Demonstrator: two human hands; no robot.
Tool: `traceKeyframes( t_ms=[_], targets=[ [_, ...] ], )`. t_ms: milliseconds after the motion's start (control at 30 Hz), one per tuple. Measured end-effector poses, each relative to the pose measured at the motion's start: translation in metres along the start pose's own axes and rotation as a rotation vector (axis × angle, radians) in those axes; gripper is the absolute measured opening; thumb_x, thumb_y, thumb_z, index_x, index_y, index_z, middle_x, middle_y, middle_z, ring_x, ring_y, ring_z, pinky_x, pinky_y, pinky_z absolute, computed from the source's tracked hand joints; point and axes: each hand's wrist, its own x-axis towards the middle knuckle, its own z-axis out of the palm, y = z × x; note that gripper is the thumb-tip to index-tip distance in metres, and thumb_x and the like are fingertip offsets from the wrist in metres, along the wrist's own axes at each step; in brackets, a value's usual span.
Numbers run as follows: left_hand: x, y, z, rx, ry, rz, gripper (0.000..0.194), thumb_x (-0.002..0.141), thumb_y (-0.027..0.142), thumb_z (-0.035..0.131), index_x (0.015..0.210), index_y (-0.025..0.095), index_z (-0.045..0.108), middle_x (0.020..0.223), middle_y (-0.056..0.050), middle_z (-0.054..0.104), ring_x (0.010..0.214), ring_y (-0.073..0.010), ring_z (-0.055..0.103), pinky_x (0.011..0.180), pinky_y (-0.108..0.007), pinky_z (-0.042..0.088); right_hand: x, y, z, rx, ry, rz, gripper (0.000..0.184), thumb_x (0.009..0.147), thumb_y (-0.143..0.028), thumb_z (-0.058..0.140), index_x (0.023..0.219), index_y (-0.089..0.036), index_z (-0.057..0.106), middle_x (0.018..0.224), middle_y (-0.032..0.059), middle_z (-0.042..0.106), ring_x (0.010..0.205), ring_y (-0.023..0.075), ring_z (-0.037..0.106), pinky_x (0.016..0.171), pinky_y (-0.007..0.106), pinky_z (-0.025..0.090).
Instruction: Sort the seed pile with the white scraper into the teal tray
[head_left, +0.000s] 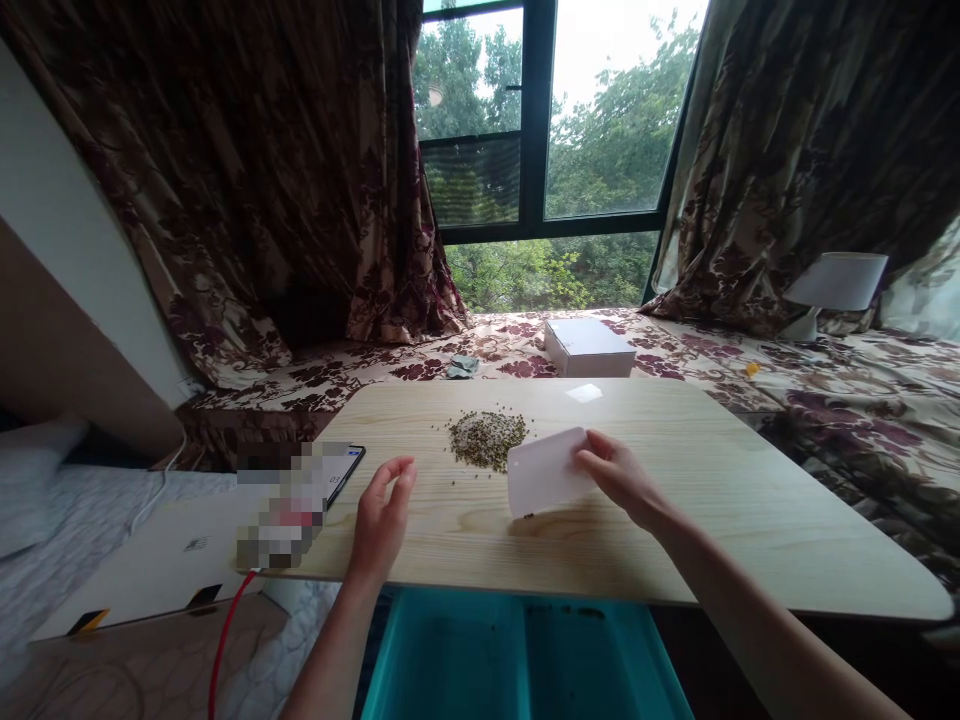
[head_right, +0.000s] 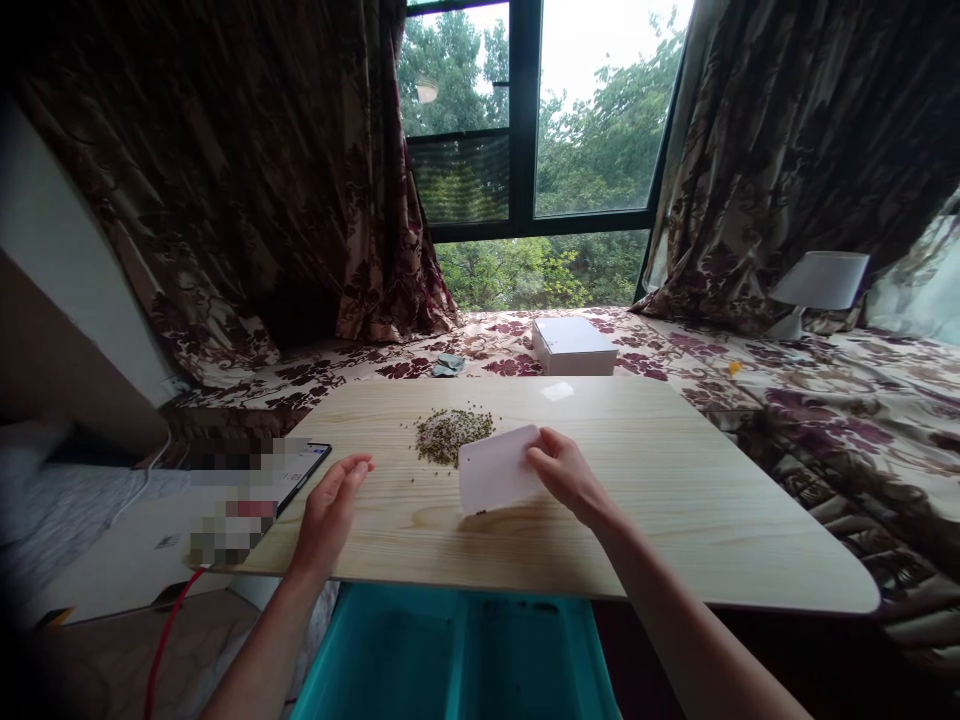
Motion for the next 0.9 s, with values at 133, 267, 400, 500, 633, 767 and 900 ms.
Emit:
traceKeyframes(
  t_ms=[133, 267, 400, 500, 633, 767, 900],
  targets=[
    [0.0, 0.001, 0.0, -0.004, 0.006, 0.003, 0.044, 0.078, 0.056, 0.056, 0.1, 0.018, 0.064, 0.103, -0.007, 0.068, 0.108, -0.0261, 0.059, 0.096, -0.038, 0.042, -0.008, -0.002, -0.005, -0.014, -0.049, 0.017, 0.011, 0.059, -0.024, 0.049, 0.064, -0.019, 0.057, 0.06, -0.0011, 0.059, 0.059, 0.0146, 0.051, 0.054, 0.026, 0.037],
    [0.0, -0.001, 0.001, -0.004, 0.012, 0.015, 0.044, 0.078, 0.055, 0.056, 0.099, 0.018, 0.065, 0.102, -0.007, 0.068, 0.107, -0.0265, 0.059, 0.097, -0.039, 0.042, -0.022, -0.002, -0.013, 0.003, -0.095, 0.04, 0.012, 0.06, -0.024, 0.051, 0.066, -0.019, 0.06, 0.061, -0.0003, 0.06, 0.059, 0.0157, 0.052, 0.053, 0.026, 0.038],
    [0.001, -0.004, 0.001, -0.02, 0.005, 0.011, 0.044, 0.078, 0.055, 0.056, 0.1, 0.018, 0.064, 0.102, -0.007, 0.068, 0.107, -0.0261, 0.059, 0.097, -0.039, 0.041, -0.039, -0.003, -0.02, 0.019, -0.145, 0.094, 0.012, 0.061, -0.025, 0.052, 0.066, -0.018, 0.061, 0.063, 0.0003, 0.061, 0.059, 0.0161, 0.052, 0.054, 0.027, 0.038],
    [0.002, -0.004, 0.001, -0.016, 0.007, 0.015, 0.043, 0.078, 0.055, 0.056, 0.099, 0.018, 0.065, 0.103, -0.008, 0.068, 0.107, -0.026, 0.059, 0.097, -0.038, 0.041, -0.048, -0.006, -0.025, 0.021, -0.169, 0.114, 0.01, 0.059, -0.025, 0.051, 0.063, -0.019, 0.059, 0.063, 0.0006, 0.061, 0.06, 0.0166, 0.052, 0.054, 0.027, 0.038],
    [0.001, -0.002, 0.001, -0.007, 0.012, 0.021, 0.043, 0.078, 0.055, 0.056, 0.098, 0.018, 0.065, 0.102, -0.007, 0.068, 0.107, -0.0261, 0.059, 0.096, -0.038, 0.042, -0.049, -0.012, -0.029, 0.006, -0.152, 0.094, 0.009, 0.057, -0.025, 0.05, 0.061, -0.02, 0.057, 0.062, 0.0006, 0.061, 0.06, 0.0171, 0.053, 0.054, 0.027, 0.039],
    [-0.001, 0.003, 0.002, -0.002, 0.014, 0.009, 0.045, 0.078, 0.056, 0.056, 0.099, 0.018, 0.065, 0.101, -0.007, 0.068, 0.106, -0.0258, 0.059, 0.094, -0.036, 0.044, -0.035, -0.012, -0.03, 0.041, 0.04, 0.007, 0.009, 0.061, -0.028, 0.053, 0.066, -0.021, 0.057, 0.065, 0.0009, 0.063, 0.065, 0.0181, 0.057, 0.061, 0.028, 0.044],
    [-0.001, 0.005, 0.002, -0.003, 0.016, 0.004, 0.044, 0.077, 0.055, 0.057, 0.098, 0.018, 0.065, 0.1, -0.007, 0.068, 0.105, -0.0258, 0.06, 0.092, -0.036, 0.044, -0.014, 0.002, -0.023, 0.057, 0.214, -0.041, 0.018, 0.065, -0.031, 0.056, 0.081, -0.021, 0.059, 0.071, 0.0017, 0.065, 0.068, 0.0186, 0.059, 0.064, 0.03, 0.045]
  ],
)
